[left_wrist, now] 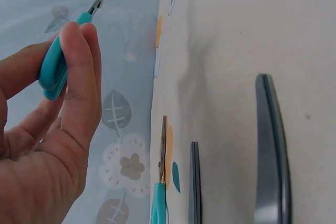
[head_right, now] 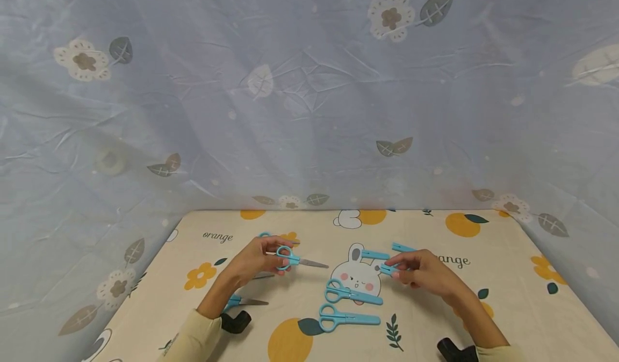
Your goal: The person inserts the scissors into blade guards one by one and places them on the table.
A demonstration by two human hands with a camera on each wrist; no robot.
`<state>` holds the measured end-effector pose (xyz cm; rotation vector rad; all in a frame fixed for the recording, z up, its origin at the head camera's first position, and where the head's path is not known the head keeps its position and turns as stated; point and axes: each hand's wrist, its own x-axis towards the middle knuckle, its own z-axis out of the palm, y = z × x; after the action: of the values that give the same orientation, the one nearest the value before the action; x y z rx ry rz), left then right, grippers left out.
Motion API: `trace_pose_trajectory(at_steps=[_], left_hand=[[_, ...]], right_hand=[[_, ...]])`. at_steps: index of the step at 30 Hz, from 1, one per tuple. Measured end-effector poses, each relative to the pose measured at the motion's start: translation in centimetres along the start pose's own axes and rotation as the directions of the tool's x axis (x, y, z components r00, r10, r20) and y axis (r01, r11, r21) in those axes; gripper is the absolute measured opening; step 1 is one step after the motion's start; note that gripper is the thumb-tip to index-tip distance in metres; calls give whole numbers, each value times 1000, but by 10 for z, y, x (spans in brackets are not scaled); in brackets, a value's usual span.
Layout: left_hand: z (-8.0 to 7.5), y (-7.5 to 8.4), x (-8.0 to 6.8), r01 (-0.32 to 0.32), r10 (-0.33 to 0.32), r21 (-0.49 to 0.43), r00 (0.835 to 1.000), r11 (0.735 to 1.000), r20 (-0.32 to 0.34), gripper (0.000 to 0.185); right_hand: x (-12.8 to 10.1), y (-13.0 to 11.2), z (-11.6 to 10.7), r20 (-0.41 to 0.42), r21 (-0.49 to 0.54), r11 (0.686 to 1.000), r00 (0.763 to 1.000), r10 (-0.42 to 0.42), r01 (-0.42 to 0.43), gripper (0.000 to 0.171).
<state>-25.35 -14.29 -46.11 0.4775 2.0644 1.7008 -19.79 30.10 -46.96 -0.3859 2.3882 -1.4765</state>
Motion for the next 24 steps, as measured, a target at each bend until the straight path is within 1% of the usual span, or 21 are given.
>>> trace_pose_trajectory(at_steps=[3, 9, 13, 19, 24], left_hand=[[1, 1, 1, -5, 5, -12, 1000, 1000, 3, 41], [4, 2, 2, -2, 1, -22, 1000, 1000, -3, 40], [5, 3, 2, -8, 8, -30, 1000, 1000, 0, 40], [8, 6, 3, -16, 16, -44, 1000, 999, 0, 44], [12, 8, 5, -14, 14, -65, 1000, 998, -6, 41]], right_hand=[[1, -1, 1, -4, 10, 1000, 1000, 13, -13, 42], [2, -4, 4, -48, -3, 998, 997, 57, -58, 43], [2, -6, 5, -64, 2, 997, 995, 76, -76, 43], [4, -9, 8, -62, 23, 997, 995, 79, -78, 45], [8, -10, 11, -48, 47, 997, 997, 64, -62, 45]])
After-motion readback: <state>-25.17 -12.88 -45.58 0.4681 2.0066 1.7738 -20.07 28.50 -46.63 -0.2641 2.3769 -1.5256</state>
